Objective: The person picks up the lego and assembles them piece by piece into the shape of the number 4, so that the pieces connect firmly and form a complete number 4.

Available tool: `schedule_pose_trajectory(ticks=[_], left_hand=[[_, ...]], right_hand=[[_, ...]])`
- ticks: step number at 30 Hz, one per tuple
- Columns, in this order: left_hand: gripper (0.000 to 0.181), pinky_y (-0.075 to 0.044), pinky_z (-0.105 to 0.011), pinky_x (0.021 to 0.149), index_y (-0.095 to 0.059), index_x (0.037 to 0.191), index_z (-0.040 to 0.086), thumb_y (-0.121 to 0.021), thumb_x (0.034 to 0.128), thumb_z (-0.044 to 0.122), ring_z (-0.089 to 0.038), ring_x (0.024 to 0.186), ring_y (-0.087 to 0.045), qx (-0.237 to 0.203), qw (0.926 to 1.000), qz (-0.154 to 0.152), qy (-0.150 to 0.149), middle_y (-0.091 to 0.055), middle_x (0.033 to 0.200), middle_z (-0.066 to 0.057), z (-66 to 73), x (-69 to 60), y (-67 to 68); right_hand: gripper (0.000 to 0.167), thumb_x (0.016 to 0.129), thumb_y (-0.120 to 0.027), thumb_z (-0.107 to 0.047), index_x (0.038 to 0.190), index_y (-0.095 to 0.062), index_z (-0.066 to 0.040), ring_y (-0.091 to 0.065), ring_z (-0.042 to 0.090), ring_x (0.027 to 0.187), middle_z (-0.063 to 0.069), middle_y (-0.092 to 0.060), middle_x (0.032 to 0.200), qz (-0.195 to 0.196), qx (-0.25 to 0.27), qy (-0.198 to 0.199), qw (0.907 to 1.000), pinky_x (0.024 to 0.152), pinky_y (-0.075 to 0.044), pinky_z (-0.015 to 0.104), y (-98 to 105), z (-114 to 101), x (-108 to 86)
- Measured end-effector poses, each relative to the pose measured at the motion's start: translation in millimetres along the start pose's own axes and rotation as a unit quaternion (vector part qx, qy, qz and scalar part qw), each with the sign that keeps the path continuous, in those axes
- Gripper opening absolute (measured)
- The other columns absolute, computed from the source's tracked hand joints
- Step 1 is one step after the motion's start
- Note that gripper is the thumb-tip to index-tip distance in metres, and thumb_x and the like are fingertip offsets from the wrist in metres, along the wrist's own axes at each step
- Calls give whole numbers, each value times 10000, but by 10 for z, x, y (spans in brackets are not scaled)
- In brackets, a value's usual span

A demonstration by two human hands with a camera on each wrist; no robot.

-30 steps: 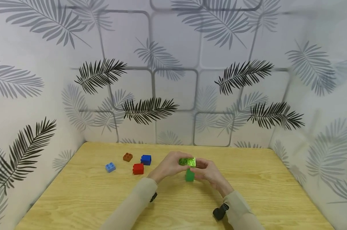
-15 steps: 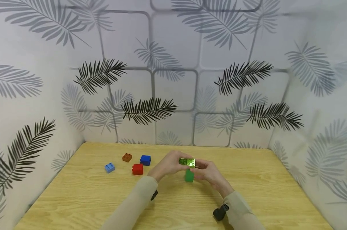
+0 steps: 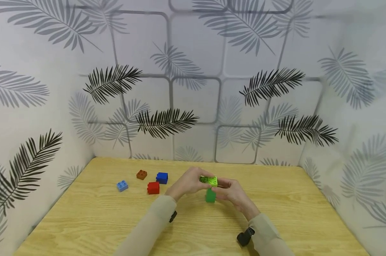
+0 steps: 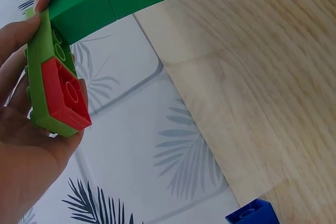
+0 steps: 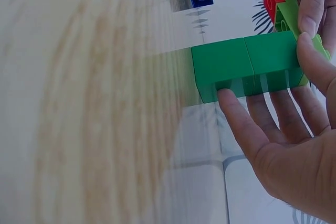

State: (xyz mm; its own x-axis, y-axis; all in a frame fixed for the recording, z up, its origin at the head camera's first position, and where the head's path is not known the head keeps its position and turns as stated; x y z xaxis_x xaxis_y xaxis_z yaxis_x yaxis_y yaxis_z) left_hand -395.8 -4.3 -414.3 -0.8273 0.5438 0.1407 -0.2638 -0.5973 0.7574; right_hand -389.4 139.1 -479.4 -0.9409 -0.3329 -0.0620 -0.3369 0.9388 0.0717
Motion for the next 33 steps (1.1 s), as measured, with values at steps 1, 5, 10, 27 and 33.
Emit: schedule_pose_trajectory(ticks=[1, 5, 10, 27, 33], left_hand=[[330, -512, -189, 681, -719, 1211, 164, -740, 881, 149, -60, 821, -587, -30, 10000, -2, 25, -701, 1202, -28, -6, 5, 1], [316, -530, -210, 734, -728, 1193, 165, -745, 877, 157, -64, 916, -616, -220, 9996, -39, 145, -701, 1194, -23, -15, 21, 7], [326, -537, -222, 735, -722, 1201, 151, -746, 876, 150, -70, 899, -620, -514, 9984, -104, 221, -704, 1178, -24, -24, 33, 5], [365, -520, -290, 897, -713, 1211, 160, -771, 861, 241, -129, 1058, -634, -518, 9957, 633, -423, -704, 1184, 8, -137, -70, -22], [312, -544, -260, 812, -751, 1097, 131, -779, 846, 315, -139, 954, -664, -914, 9870, 1203, -547, -730, 1075, 16, -222, -138, 60]], right_hand=[[577, 901, -719, -186, 1403, -509, 7, -644, 267, 1142, 211, -563, 1369, -12, -10, 6, 10000, 940, -532, 429, 1, -3, 1], [566, 905, -714, -184, 1396, -512, 11, -637, 284, 1157, 208, -559, 1372, -36, -6, 34, 10000, 947, -528, 432, 14, -11, 11], [585, 905, -715, -182, 1404, -481, 17, -641, 254, 1121, 218, -537, 1373, 30, 105, 77, 9999, 939, -532, 438, 36, -32, 7], [549, 937, -676, -277, 1404, -487, -59, -620, 203, 1105, 194, -495, 1383, 56, 271, 196, 9994, 976, -502, 500, -43, -77, -18], [571, 946, -660, -305, 1433, -474, -71, -593, 228, 1161, 213, -452, 1442, 68, 116, 151, 9998, 994, -488, 506, -32, -81, -27]])
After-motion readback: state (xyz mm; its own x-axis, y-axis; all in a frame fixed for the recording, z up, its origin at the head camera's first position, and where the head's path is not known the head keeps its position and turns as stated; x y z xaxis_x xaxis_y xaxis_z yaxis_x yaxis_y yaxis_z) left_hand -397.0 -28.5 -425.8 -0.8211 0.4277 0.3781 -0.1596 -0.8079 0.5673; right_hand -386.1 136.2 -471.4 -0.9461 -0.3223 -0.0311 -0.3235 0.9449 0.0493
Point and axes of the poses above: each hand's wrist, its own x-axis towards the middle knuckle, its own y-axis out of the back of the hand, z = x × y, the point moved 7 cm from there along x, towards the middle knuckle
